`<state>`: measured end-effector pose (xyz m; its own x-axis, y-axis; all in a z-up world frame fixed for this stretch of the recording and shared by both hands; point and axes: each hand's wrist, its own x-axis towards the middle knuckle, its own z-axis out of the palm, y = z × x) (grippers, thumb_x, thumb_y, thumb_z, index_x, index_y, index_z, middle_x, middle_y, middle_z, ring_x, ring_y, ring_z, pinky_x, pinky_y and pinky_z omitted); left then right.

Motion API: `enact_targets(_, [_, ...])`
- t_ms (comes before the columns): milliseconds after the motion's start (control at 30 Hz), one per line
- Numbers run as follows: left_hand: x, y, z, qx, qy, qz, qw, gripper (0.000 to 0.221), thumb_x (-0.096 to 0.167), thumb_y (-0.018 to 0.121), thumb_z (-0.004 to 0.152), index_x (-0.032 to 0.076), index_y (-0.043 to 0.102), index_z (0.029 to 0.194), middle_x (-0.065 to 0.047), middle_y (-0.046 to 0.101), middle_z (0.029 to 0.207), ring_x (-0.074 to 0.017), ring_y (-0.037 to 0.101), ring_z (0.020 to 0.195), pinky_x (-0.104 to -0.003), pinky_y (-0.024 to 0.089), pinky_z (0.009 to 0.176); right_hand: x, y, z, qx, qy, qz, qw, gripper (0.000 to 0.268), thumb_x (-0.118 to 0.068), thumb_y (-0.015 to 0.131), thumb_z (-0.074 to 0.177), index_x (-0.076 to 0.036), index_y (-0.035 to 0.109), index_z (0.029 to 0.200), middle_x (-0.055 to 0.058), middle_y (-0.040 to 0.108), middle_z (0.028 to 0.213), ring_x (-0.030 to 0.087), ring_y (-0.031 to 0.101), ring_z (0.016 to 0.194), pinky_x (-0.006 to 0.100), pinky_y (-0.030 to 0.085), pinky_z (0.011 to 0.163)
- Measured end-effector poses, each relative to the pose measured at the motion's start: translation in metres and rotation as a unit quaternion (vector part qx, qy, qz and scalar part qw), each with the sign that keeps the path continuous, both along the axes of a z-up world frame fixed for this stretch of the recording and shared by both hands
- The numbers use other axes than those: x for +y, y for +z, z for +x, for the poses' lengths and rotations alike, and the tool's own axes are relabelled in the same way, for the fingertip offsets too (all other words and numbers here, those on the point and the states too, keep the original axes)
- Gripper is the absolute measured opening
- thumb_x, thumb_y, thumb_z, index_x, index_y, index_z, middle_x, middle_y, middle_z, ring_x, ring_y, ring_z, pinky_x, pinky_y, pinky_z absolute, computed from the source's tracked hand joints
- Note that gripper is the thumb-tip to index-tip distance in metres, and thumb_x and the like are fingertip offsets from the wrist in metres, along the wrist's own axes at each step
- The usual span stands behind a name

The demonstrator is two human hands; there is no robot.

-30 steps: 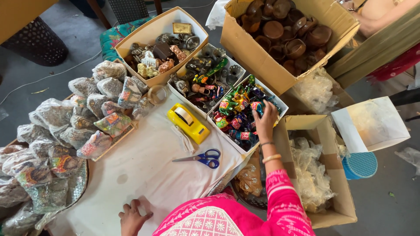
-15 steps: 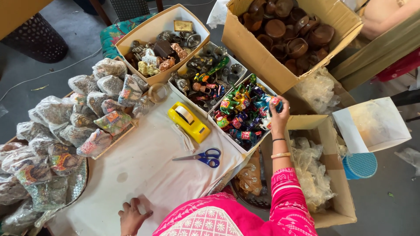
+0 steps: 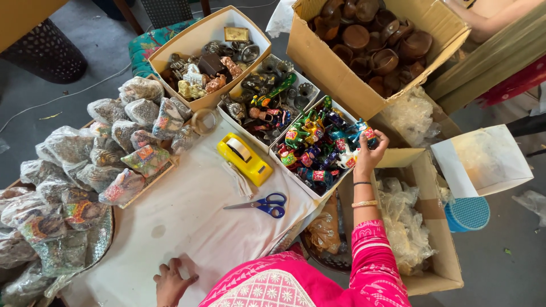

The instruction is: The person wraps a small decorative horse figurine in bubble wrap. They place the figurine on a sheet of bubble wrap, cut the sheet to size using scissors, and then fold the bubble wrap around the figurine to secure it.

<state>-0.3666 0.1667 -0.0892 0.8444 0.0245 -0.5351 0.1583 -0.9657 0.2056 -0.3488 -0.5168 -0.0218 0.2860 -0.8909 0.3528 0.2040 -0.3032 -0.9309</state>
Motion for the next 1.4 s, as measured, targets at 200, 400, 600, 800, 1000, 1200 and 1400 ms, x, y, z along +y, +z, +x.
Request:
enact_targets(200, [-0.001,0.002,0.0,0.008,0.008,-0.002,1.0,0.083,0.044,0.093,0.058,0.023,0.057,0.13,-0.007,0.057,0.129,-0.0421,0.052,0.114,-0.049,0.051,0.098,0.008,0.003,0.004,0.031,0.016,-0.002,0.999,0.04,-0.023,0.081,0.097,-0.007,0.054,0.123,0.003,0.059,0.114,0.013,0.058,0.103,0.029,0.05,0.095])
enact_targets(400, [-0.004,0.007,-0.001,0.019,0.014,0.003,1.0,0.083,0.044,0.093,0.059,0.023,0.057,0.13,-0.006,0.056,0.13,-0.0404,0.051,0.115,-0.048,0.053,0.096,0.018,-0.009,0.026,0.191,0.156,-0.12,0.962,0.042,-0.029,0.083,0.092,-0.006,0.054,0.112,0.004,0.064,0.108,0.014,0.062,0.104,0.029,0.051,0.092])
enact_targets(600, [-0.001,0.0,0.001,0.022,0.025,0.004,0.999,0.087,0.044,0.094,0.057,0.023,0.056,0.132,-0.007,0.056,0.133,-0.0416,0.05,0.119,-0.049,0.053,0.095,-0.028,-0.029,0.019,0.193,0.138,-0.066,0.969,0.028,-0.036,0.063,0.113,-0.008,0.07,0.112,0.001,0.075,0.108,0.015,0.069,0.102,0.029,0.054,0.095])
enact_targets(800, [0.002,-0.007,-0.001,0.012,0.022,0.001,1.0,0.087,0.045,0.094,0.056,0.023,0.056,0.131,-0.005,0.057,0.132,-0.0422,0.051,0.118,-0.049,0.053,0.097,-0.049,-0.029,0.022,0.333,-0.026,-0.346,0.877,0.029,-0.019,0.078,0.086,-0.005,0.071,0.11,0.019,0.067,0.099,0.039,0.063,0.09,0.046,0.05,0.077])
enact_targets(1000, [0.0,-0.002,0.0,0.014,0.029,-0.001,0.999,0.086,0.044,0.094,0.056,0.023,0.057,0.131,-0.006,0.056,0.133,-0.043,0.051,0.117,-0.05,0.053,0.097,-0.067,-0.061,0.029,0.331,0.024,-0.24,0.912,0.009,-0.005,0.072,0.093,-0.006,0.074,0.102,0.014,0.07,0.097,0.03,0.067,0.091,0.042,0.054,0.083])
enact_targets(1200, [0.005,-0.017,0.0,0.009,0.004,0.022,1.0,0.089,0.048,0.094,0.057,0.023,0.056,0.132,-0.009,0.054,0.133,-0.044,0.052,0.116,-0.049,0.052,0.099,-0.053,-0.028,0.014,0.203,0.073,-0.09,0.972,0.014,-0.001,0.061,0.103,-0.003,0.073,0.11,0.007,0.073,0.095,0.009,0.064,0.082,0.025,0.053,0.076])
enact_targets(1400, [0.005,-0.016,0.003,0.031,0.017,0.016,0.999,0.089,0.047,0.094,0.057,0.024,0.055,0.134,-0.009,0.052,0.135,-0.0439,0.05,0.118,-0.049,0.052,0.099,-0.051,-0.039,0.014,0.067,0.079,-0.03,0.994,0.015,-0.003,0.057,0.106,0.0,0.068,0.117,0.002,0.07,0.102,0.009,0.065,0.085,0.024,0.053,0.078])
